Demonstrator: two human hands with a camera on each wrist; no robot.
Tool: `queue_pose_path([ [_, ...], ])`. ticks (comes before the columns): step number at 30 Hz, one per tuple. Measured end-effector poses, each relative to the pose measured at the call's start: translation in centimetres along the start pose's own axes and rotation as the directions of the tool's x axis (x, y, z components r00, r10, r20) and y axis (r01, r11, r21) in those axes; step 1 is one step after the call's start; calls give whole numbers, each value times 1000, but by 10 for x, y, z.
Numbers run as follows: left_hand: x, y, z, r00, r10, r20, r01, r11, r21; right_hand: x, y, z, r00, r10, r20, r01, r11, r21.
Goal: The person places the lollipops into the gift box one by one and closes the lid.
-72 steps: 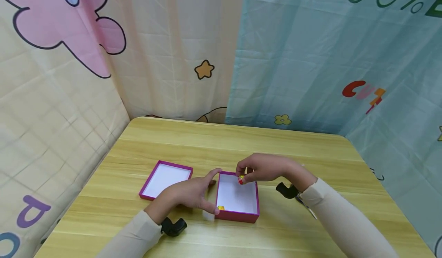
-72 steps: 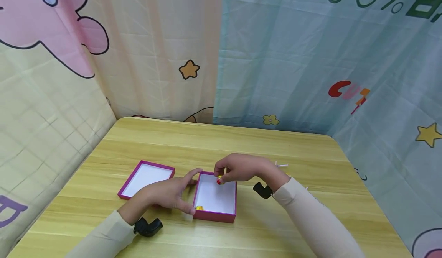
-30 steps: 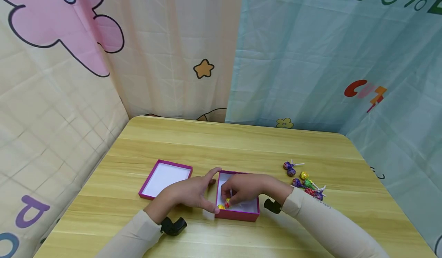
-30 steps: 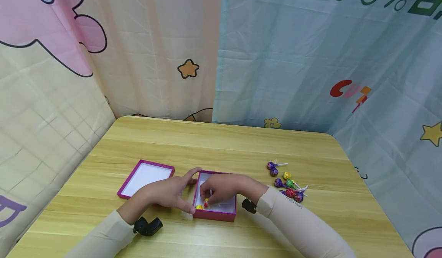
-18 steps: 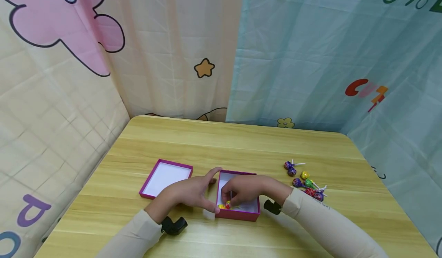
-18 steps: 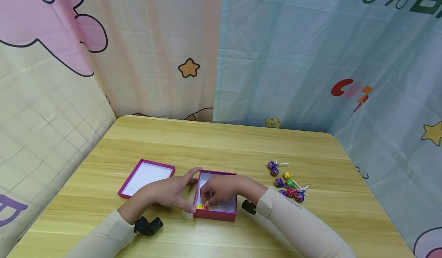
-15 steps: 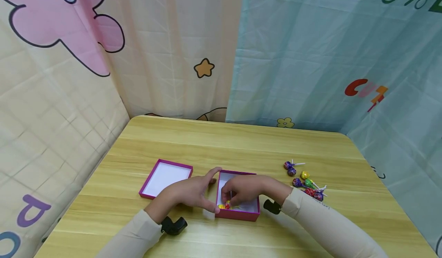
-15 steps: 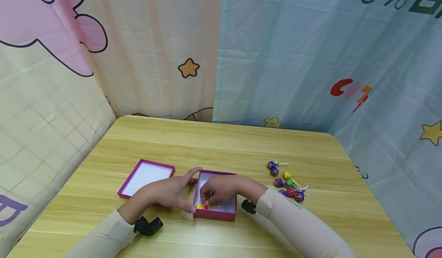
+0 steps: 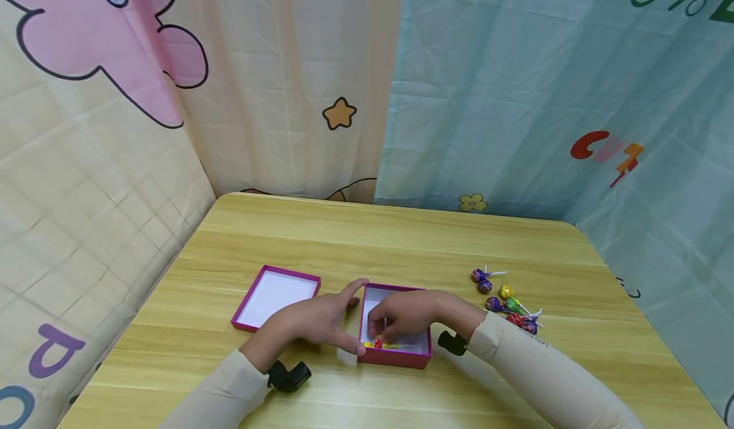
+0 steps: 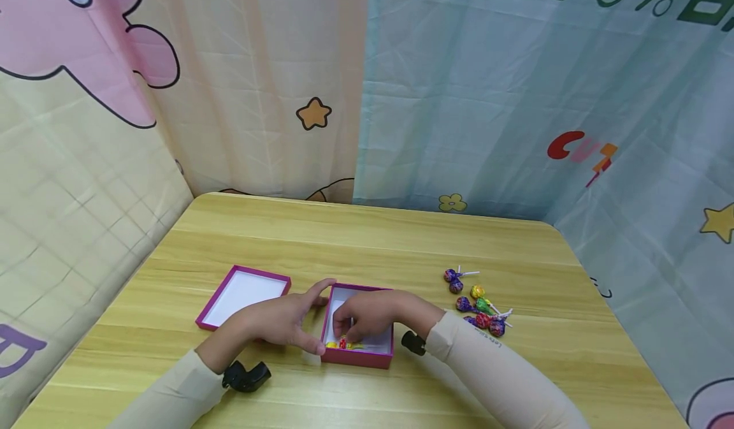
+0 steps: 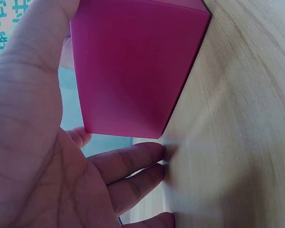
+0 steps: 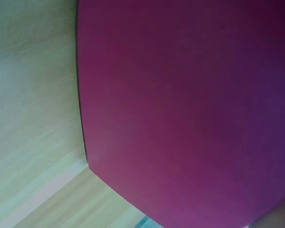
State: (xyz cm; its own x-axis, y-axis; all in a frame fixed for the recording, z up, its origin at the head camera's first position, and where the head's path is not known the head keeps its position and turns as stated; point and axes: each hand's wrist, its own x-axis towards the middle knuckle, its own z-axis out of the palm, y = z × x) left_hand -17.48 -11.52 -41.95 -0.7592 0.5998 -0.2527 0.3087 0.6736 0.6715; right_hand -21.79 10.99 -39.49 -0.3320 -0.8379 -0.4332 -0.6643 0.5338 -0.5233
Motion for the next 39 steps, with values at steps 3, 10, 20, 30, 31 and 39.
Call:
queue_pose_path([
  [3, 0, 0, 0, 1000, 1, 0, -1, 1000, -1, 0, 1, -1, 1000, -5, -4, 5, 1000, -7],
  [10, 0, 0, 0, 1000, 9, -2, -9, 1000, 2, -2, 2, -3, 1000, 2, -23, -2, 1000, -11],
  [20, -1, 0, -1, 1000, 1, -5, -1, 1000, 9, 0, 2, -1, 1000, 11, -13, -11, 1000, -24],
  [30, -1, 2, -2, 1000, -8, -1, 8, 1000, -1, -2, 3, -1, 1000, 12, 0, -12, 1000, -23],
  [31, -1, 2, -1, 1000, -9, 0, 9, 1000, -3, -2, 3, -1, 1000, 10, 0, -10, 1000, -24],
  [39, -1, 2, -1, 1000, -13, -1, 13, 1000, -1, -3, 3, -2, 1000, 3, -17, -4, 999, -34],
])
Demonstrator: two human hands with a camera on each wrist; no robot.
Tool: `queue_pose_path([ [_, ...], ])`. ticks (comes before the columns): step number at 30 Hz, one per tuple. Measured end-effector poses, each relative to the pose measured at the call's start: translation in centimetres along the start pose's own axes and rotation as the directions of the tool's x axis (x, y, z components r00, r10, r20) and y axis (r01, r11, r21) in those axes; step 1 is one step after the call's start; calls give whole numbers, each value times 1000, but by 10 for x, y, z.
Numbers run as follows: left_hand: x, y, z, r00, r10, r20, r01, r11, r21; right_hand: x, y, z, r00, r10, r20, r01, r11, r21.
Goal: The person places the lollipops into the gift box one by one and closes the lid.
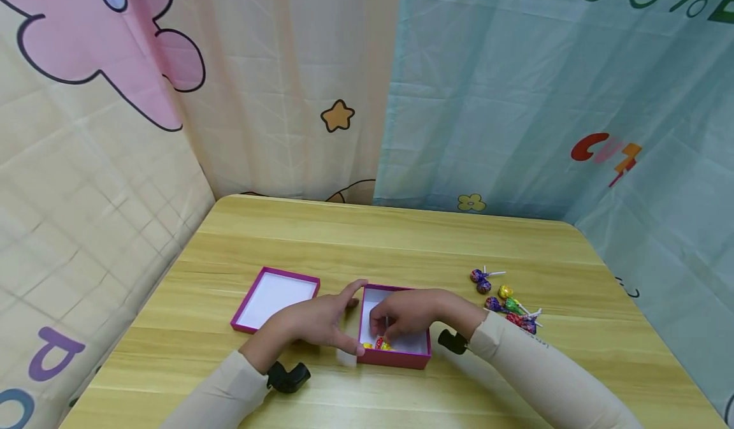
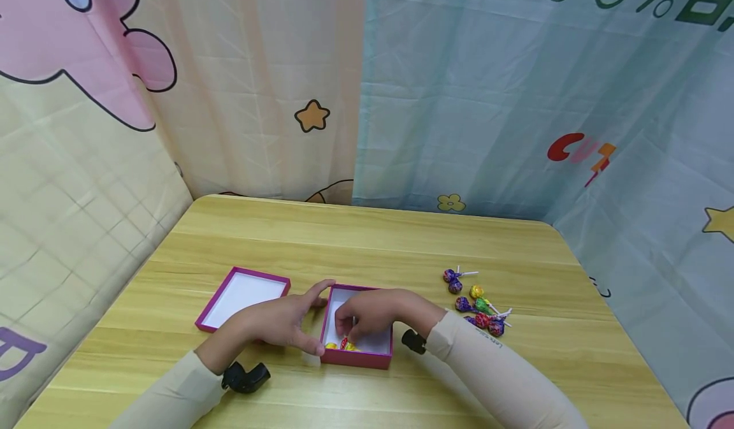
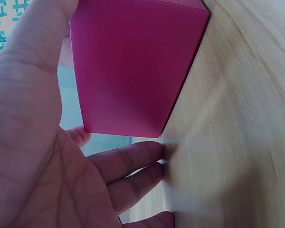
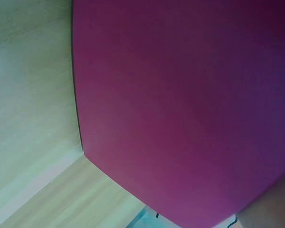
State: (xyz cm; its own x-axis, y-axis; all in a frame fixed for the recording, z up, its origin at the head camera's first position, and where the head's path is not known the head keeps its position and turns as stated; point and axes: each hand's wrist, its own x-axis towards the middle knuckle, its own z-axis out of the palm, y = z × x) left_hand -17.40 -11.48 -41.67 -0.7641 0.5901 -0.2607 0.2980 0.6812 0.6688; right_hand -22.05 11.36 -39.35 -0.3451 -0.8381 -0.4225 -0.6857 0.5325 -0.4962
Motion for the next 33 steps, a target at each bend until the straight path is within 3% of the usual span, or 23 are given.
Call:
queue_pose_path([
  [9, 1, -1, 0, 1000, -12, 1, 12, 1000, 6, -15, 2, -8, 997, -4, -80, 10, 997, 74],
  [16, 2, -1, 1, 1000, -8, -5, 8, 1000, 18, -38, 5, -16, 985, 14, -171, 15, 986, 168],
  [26, 1, -1, 2, 1000, 2, -9, -2, 1000, 0, -83, 17, -19, 948, 48, -313, 11, 983, 184],
  [33, 0, -2, 2, 1000, 9, -5, -9, 1000, 6, -115, 33, -5, 918, 132, -373, -57, 977, 206],
])
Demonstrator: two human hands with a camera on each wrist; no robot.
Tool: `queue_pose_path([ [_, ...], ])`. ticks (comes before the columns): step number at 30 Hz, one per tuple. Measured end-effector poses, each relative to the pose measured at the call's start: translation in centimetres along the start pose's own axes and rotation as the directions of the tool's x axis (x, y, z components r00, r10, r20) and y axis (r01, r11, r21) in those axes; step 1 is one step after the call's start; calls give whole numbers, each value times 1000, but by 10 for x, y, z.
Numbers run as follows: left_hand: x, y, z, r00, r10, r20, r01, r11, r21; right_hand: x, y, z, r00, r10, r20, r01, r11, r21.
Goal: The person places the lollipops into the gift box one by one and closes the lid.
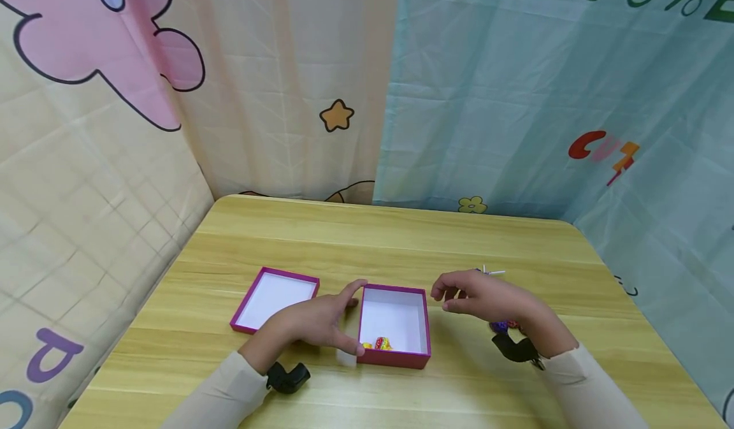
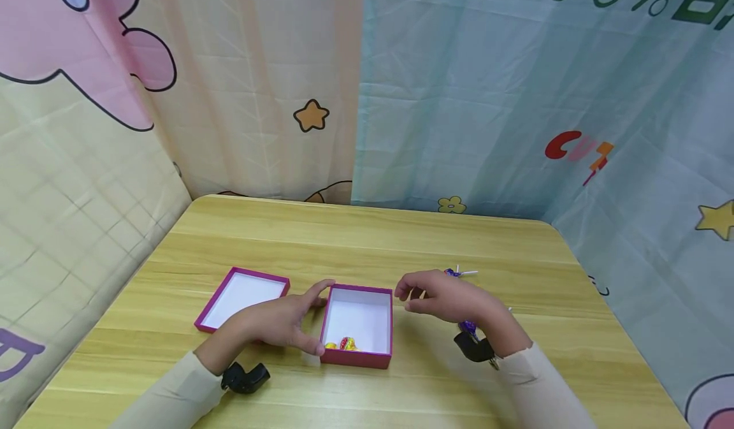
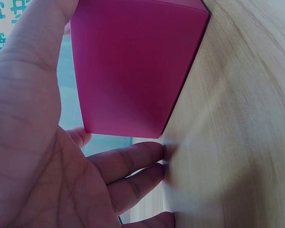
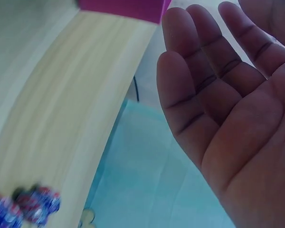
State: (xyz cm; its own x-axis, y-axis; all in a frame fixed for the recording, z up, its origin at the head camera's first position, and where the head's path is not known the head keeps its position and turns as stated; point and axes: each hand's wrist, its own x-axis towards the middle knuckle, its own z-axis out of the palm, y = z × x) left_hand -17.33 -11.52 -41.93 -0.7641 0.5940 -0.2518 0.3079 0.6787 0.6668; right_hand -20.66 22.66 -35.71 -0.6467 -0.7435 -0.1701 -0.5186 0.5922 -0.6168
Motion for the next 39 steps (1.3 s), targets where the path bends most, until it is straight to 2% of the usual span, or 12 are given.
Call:
queue_pose_path([
  [5, 0, 0, 0, 1000, 0, 5, 0, 1000, 2, -22, 12, 0, 998, 38, -57, -36, 999, 20],
  [9, 0, 1, 0, 1000, -2, 5, 2, 1000, 4, -35, 22, -1, 996, 28, -84, -23, 998, 56],
  [21, 0, 0, 1, 1000, -2, 2, 2, 1000, 17, -68, 51, -3, 994, 60, -92, -49, 991, 123],
  [29, -1, -3, 1, 1000, 7, 4, -7, 1000, 12, -80, 62, 2, 982, 174, -69, -164, 978, 129],
  [39, -2, -2, 1, 1000, 11, 5, -11, 1000, 4, -82, 70, 9, 984, 165, -65, -154, 976, 152],
])
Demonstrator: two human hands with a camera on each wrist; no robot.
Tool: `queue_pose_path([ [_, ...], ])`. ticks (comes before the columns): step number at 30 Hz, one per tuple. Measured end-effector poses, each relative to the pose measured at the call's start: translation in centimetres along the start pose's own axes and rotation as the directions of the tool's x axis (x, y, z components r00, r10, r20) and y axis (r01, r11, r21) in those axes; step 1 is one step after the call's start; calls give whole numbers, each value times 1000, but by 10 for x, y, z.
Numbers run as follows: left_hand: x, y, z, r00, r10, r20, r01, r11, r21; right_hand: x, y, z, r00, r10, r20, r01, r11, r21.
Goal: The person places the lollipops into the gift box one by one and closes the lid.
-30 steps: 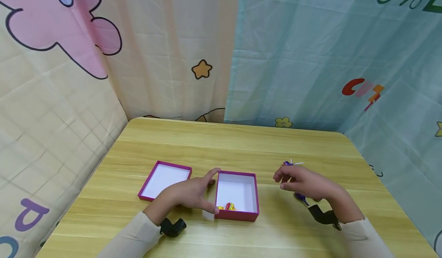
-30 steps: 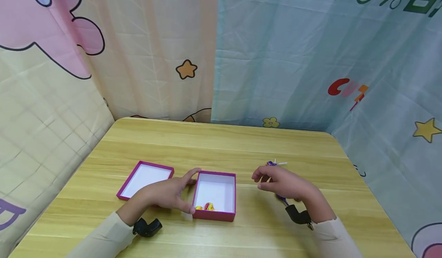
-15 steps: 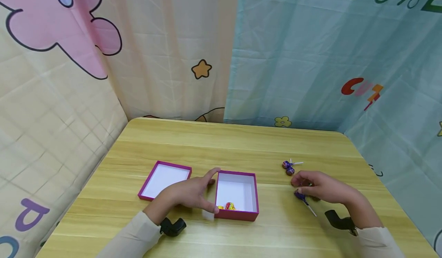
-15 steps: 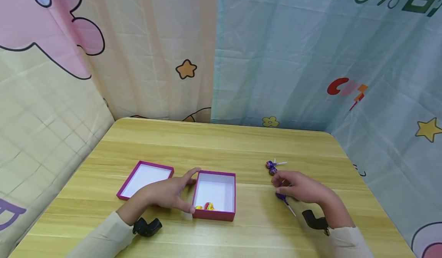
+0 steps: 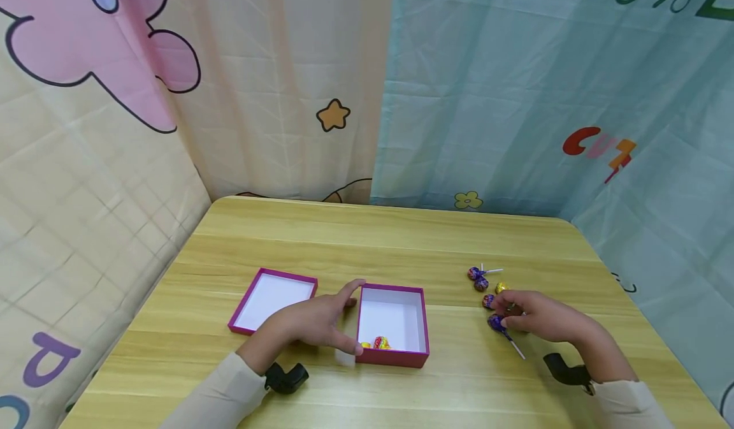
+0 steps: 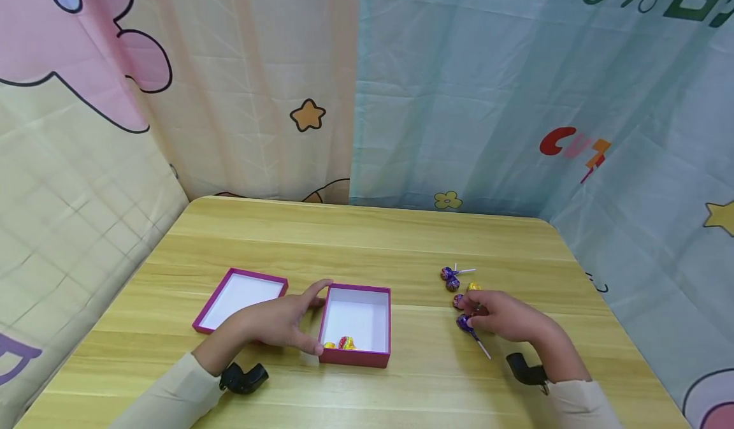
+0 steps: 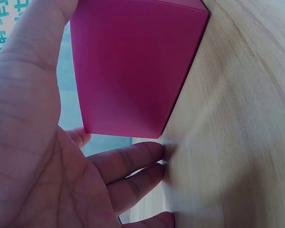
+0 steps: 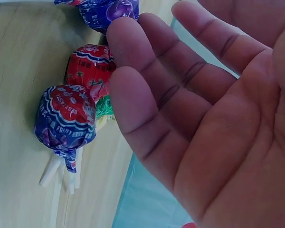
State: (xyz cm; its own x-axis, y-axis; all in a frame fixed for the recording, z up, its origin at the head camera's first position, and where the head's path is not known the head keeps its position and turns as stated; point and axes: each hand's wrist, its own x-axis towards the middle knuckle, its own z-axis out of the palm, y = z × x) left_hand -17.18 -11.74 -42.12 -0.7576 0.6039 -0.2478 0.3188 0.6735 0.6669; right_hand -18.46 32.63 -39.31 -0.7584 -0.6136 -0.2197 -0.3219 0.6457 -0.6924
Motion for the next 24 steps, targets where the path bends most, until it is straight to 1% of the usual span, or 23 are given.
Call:
queue_pose_path([
  [6, -1, 0, 0, 1000, -2, 0, 2, 1000, -3, 0, -2, 1, 1000, 20, -1, -20, 1000, 2],
  [16, -1, 0, 1, 1000, -1, -4, 1, 1000, 11, 1, -2, 1, 999, 39, -19, -40, 999, -28],
  [24, -1, 0, 0, 1000, -6, -1, 6, 1000, 10, 4, 1, 4, 999, 30, -34, -32, 997, -66],
])
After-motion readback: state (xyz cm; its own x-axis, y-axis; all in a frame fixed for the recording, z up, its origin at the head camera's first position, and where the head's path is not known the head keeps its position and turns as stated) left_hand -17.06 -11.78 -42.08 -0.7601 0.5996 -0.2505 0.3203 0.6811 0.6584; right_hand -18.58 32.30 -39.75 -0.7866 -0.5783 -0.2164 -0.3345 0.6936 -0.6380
